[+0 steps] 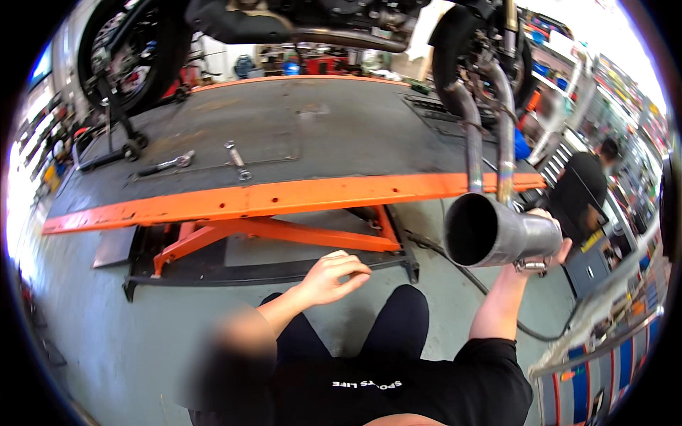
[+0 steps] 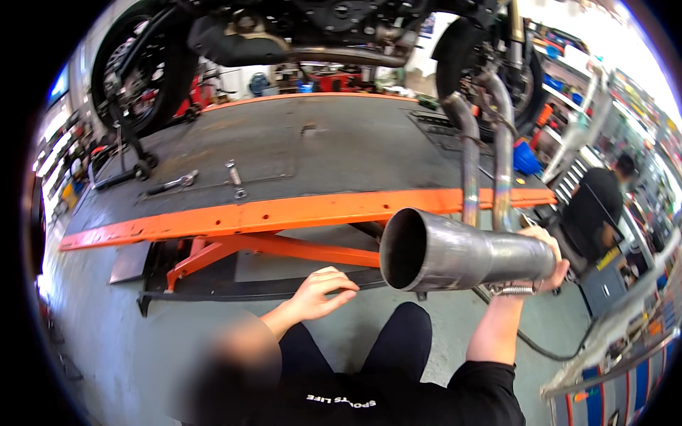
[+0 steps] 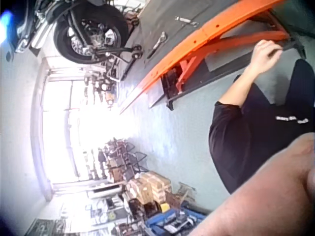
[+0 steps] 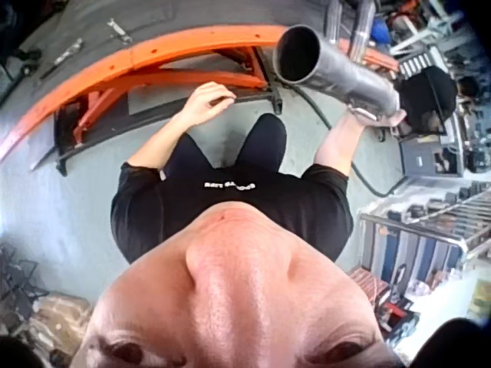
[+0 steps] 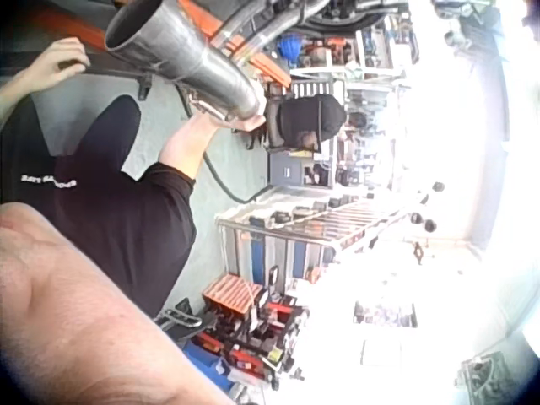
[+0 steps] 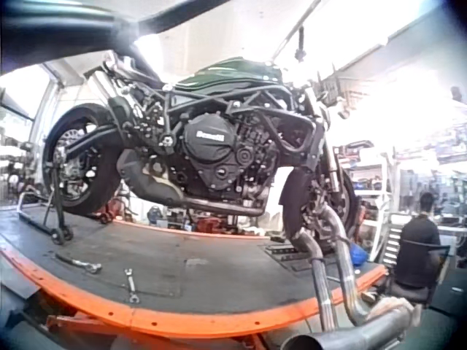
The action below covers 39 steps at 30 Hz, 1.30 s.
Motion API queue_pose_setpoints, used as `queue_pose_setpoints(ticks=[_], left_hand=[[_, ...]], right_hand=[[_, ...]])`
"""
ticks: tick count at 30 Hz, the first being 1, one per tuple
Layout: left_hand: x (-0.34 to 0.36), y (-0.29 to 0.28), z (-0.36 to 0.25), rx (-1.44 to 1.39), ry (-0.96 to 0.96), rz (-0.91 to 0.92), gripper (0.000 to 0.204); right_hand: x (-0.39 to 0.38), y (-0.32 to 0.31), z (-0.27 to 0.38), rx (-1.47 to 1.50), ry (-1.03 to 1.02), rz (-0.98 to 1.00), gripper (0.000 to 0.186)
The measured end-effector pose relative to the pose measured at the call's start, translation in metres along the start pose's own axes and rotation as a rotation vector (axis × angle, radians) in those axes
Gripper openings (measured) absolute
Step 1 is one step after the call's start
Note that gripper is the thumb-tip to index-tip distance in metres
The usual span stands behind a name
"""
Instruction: The person removes a motorcycle exhaust pipe from a green Benelli motorcycle elevated on a lift. They use a wrench to loosen bolts, detach the pipe, and then place it on the lift platform to inspect it.
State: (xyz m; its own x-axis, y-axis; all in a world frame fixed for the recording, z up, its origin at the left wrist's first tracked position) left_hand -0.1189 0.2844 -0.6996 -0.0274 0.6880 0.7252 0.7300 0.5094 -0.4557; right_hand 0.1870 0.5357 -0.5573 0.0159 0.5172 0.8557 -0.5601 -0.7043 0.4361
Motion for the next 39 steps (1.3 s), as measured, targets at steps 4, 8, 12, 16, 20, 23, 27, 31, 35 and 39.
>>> queue_pose_setpoints(ticks=[4,8,12,16,20,23,27,31,35,39], left_hand=[[0.008,-0.029,-0.021,-0.021,-0.041,-0.083,0.011],[0.026,-0.068,-0.046,-0.04,-0.028,-0.283,0.013],[0.041,-0.099,-0.043,0.084,0.068,-0.46,0.013],[0.053,-0.123,-0.031,0.423,0.154,-0.528,0.015],[0.066,-0.13,-0.012,0.709,0.183,-0.542,0.024],[0.068,-0.129,0.005,0.748,0.054,-0.577,0.037],[0.065,-0.127,0.014,0.731,-0.022,-0.645,0.051],[0.066,-0.125,0.011,0.806,-0.063,-0.597,0.052],[0.07,-0.123,0.009,0.813,-0.103,-0.573,0.053],[0.072,-0.122,0.01,0.858,-0.147,-0.55,0.054]], right_hand=[[0.0,0.031,-0.009,-0.444,-0.117,0.057,0.062],[0.029,0.065,-0.017,-0.879,-0.228,0.035,0.052],[0.074,0.093,-0.049,-0.719,-0.073,0.099,0.043],[0.086,0.115,-0.089,-0.667,0.066,0.242,0.047],[0.086,0.119,-0.14,-0.687,0.106,0.309,0.047],[0.091,0.123,-0.168,-0.703,0.102,0.34,0.048],[0.09,0.13,-0.194,-0.649,0.103,0.335,0.049],[0.092,0.124,-0.215,-0.726,0.093,0.43,0.052],[0.09,0.126,-0.224,-0.772,0.115,0.463,0.05],[0.091,0.128,-0.23,-0.976,0.015,0.558,0.047]])
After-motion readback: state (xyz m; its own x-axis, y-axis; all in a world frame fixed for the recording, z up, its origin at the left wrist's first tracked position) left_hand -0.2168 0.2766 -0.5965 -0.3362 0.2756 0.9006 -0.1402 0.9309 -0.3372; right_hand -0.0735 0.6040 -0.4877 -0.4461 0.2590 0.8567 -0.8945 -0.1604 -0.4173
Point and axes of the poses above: each hand's wrist, its own x-axis towards the middle knuckle, its own y-axis out of the palm, z = x × y, the point moved 1 cm from there along x, towards the middle knuckle, and after that the axes turned 2 degrees about -z, right-handed, at the moved point
